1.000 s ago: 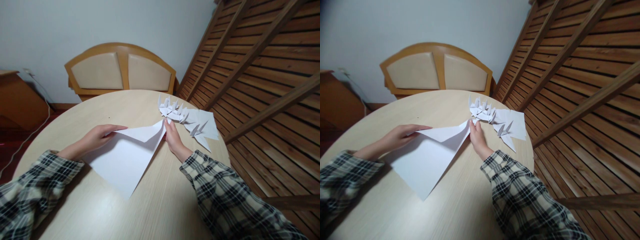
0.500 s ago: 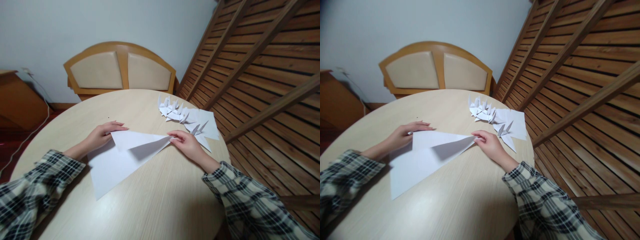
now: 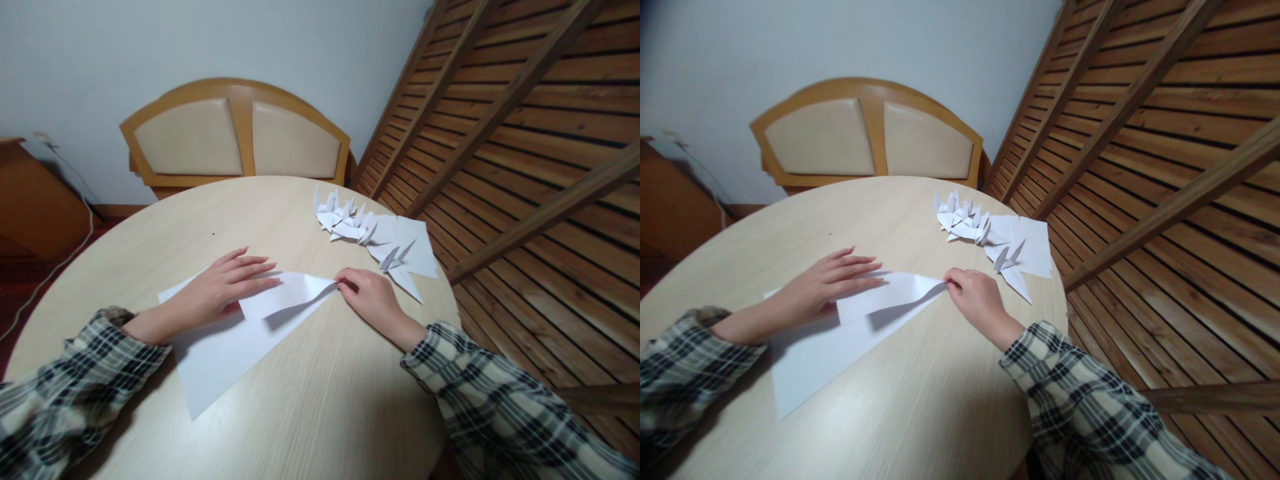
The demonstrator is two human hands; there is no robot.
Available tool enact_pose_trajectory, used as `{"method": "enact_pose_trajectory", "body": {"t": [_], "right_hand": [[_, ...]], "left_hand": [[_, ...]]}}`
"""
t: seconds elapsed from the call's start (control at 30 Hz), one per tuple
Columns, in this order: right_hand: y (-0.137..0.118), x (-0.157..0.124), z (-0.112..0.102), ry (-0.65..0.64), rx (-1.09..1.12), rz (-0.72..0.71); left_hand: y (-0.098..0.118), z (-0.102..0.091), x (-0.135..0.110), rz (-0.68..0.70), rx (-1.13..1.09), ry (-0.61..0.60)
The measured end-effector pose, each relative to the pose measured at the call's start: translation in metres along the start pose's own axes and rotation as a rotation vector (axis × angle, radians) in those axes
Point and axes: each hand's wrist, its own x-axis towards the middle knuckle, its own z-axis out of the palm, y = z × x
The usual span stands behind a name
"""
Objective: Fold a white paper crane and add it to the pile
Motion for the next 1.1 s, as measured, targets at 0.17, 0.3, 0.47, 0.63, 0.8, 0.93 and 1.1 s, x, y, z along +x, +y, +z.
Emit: {"method": "enact_pose_trajectory", "body": {"t": [0.17,0.3,0.47,0.63,0.8,0.93,1.1], "right_hand": [[0.001,0.003,0.003,0.001,-0.027,-0.031],[0.009,0.009,0.004,-0.013,-0.047,-0.056],[0.021,0.014,0.006,-0.021,0.012,-0.104],[0.026,0.013,0.006,-0.012,0.040,-0.160],[0.030,0.010,0.005,-0.033,0.057,-0.199],[0.033,0.009,0.003,-0.045,0.058,-0.225],[0.033,0.009,0.003,-0.051,0.039,-0.239]], "left_hand": [[0.015,0.001,0.004,0.086,-0.019,-0.077],[0.016,0.003,0.003,0.091,-0.037,-0.085],[0.016,0.010,0.002,0.127,-0.090,-0.113],[0.018,0.012,-0.001,0.141,-0.147,-0.110],[0.020,0.009,0.001,0.182,-0.170,-0.124],[0.021,0.007,0.005,0.203,-0.179,-0.142],[0.022,0.006,0.006,0.210,-0.201,-0.118]]}}
